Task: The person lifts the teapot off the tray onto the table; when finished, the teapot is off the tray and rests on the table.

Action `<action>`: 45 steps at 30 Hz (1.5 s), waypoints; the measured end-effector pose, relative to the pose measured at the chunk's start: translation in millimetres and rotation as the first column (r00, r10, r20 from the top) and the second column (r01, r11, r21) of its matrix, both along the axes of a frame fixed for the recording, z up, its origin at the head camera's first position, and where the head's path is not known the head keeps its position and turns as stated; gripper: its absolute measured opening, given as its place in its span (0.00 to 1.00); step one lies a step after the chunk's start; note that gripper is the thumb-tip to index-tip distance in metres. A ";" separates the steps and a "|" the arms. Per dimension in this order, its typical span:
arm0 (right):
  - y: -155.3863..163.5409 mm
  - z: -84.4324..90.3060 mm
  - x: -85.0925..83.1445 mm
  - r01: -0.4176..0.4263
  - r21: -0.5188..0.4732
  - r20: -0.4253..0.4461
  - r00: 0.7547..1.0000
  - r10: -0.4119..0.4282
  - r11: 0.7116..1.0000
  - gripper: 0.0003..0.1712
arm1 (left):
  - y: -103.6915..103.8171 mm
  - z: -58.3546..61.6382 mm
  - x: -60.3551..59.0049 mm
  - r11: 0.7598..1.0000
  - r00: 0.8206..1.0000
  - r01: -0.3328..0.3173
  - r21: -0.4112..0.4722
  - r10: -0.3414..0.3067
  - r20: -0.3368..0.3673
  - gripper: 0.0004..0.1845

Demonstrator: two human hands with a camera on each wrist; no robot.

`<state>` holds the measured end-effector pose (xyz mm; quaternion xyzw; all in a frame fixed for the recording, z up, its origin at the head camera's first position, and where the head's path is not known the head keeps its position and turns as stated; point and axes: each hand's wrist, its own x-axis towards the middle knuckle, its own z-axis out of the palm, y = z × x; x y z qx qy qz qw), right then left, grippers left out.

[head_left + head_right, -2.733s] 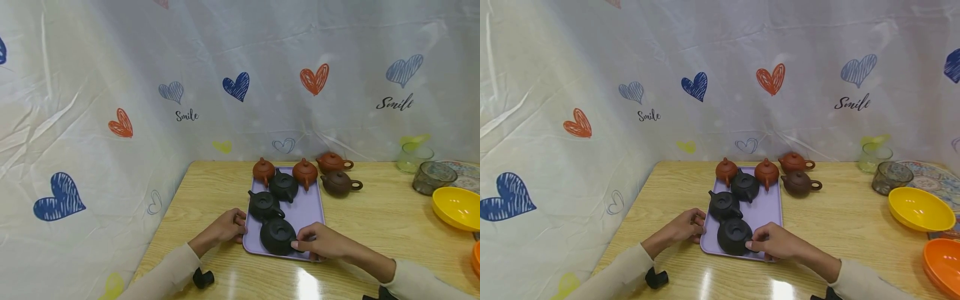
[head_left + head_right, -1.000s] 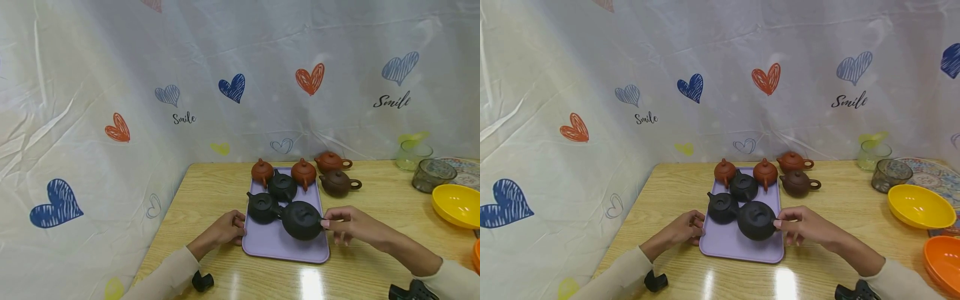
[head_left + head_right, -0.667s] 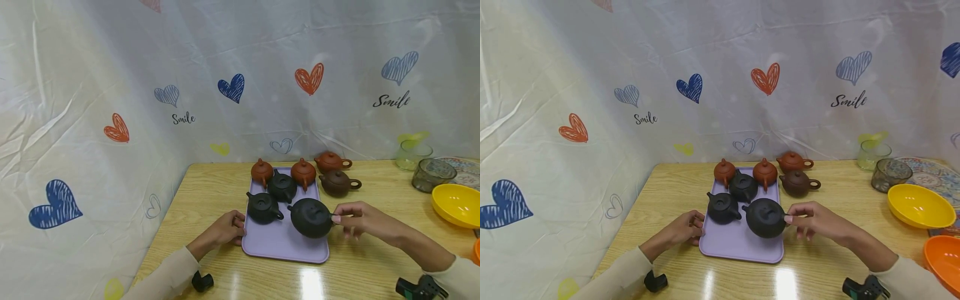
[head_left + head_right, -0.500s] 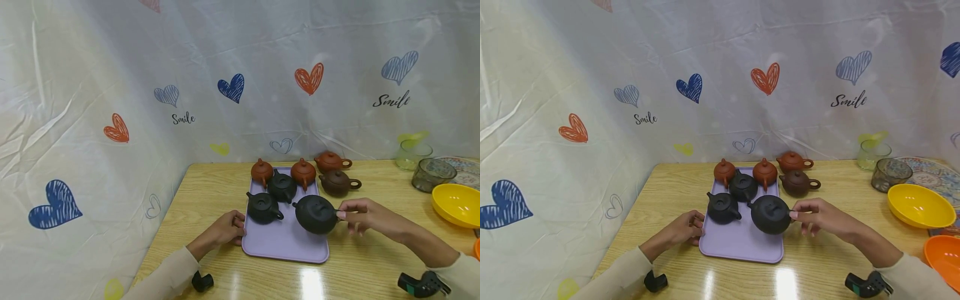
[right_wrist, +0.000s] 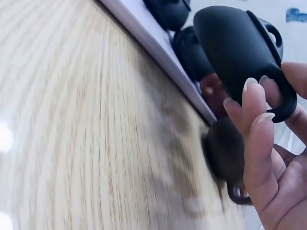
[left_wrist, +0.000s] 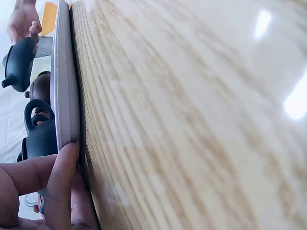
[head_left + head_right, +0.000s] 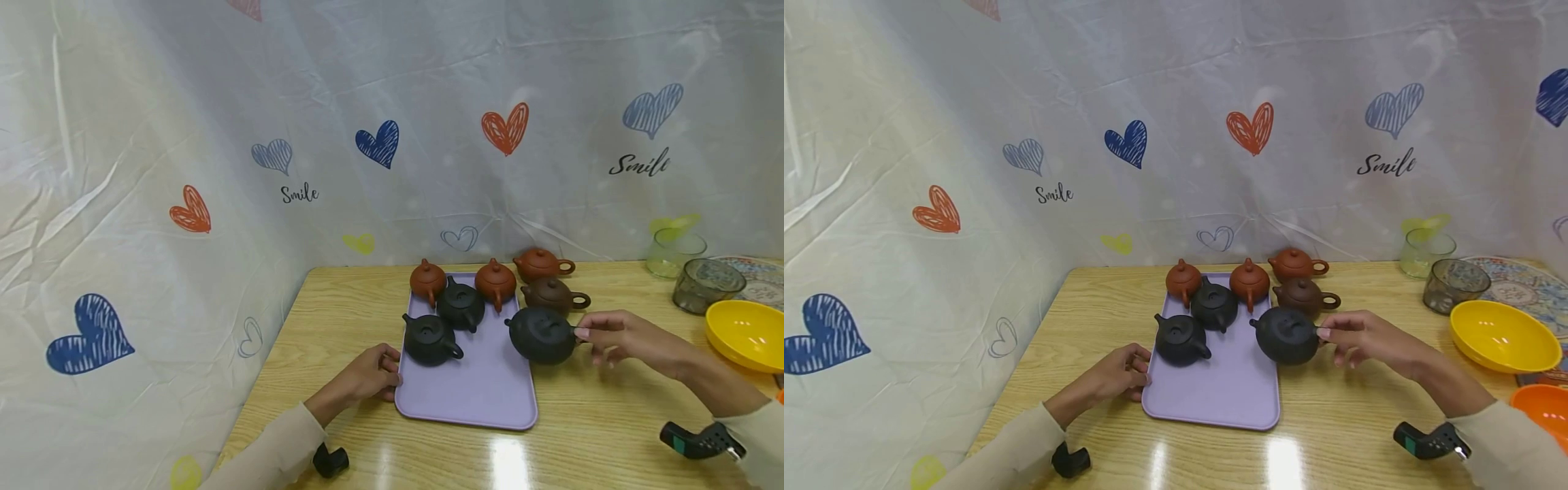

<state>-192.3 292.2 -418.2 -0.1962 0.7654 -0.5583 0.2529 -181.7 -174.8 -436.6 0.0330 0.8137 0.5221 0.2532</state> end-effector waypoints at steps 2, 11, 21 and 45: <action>4.0 -1.3 -1.9 0.000 0.010 0.003 1.000 0.000 1.000 0.10 | 0.0 0.0 0.1 1.000 1.000 0.000 0.000 0.000 -0.001 0.21; 15.8 -5.3 -5.9 0.021 0.064 0.025 0.999 -0.023 0.998 0.10 | -0.5 0.3 0.3 1.000 1.000 0.009 0.005 -0.009 -0.007 0.21; 23.5 -7.0 -7.3 0.016 0.045 0.032 0.999 -0.017 0.999 0.11 | -0.4 0.0 0.3 1.000 1.000 0.005 0.003 -0.005 -0.007 0.21; 24.4 -14.6 -10.9 0.008 0.089 0.089 0.996 -0.016 0.996 0.13 | -0.1 0.3 1.1 1.000 1.000 0.003 -0.006 -0.003 -0.012 0.22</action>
